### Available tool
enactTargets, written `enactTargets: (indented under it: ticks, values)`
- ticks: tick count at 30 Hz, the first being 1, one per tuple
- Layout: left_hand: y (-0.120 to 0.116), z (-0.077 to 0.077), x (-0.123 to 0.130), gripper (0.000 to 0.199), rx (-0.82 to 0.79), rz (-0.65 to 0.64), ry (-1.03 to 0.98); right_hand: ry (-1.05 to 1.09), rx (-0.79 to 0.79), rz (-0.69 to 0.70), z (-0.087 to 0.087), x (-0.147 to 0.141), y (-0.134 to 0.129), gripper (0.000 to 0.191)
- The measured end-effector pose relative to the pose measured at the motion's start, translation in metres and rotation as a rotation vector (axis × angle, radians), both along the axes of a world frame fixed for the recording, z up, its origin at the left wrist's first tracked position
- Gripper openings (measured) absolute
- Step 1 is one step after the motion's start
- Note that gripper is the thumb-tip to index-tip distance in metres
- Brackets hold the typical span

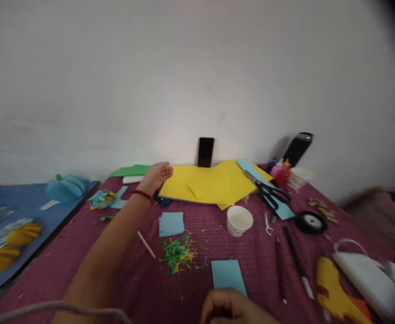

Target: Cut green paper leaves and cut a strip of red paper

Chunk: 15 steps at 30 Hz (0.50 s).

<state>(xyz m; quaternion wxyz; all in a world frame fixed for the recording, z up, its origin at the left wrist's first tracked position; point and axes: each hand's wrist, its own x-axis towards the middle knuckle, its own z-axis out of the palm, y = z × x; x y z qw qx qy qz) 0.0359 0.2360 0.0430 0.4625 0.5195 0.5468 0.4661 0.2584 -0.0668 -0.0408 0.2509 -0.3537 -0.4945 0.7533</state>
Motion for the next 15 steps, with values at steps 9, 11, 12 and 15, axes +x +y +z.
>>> enactTargets:
  ticks: [9,11,12,15]
  values:
    - [-0.054,-0.045,0.044,0.034,0.366,-0.517,0.699,0.036,-0.028,0.000,-0.015,-0.007,0.004,0.036]
    - [-0.050,-0.054,0.058,0.053,0.408,-0.535,0.822,0.026,-0.007,0.011,-0.019,-0.008,0.006,0.037]
    - [-0.045,-0.058,0.064,0.063,0.416,-0.547,0.877,0.017,-0.007,0.013,-0.020,-0.007,0.006,0.038]
    - [-0.030,-0.067,0.073,0.084,0.419,-0.593,1.010,0.015,-0.026,-0.010,-0.021,-0.006,0.006,0.039]
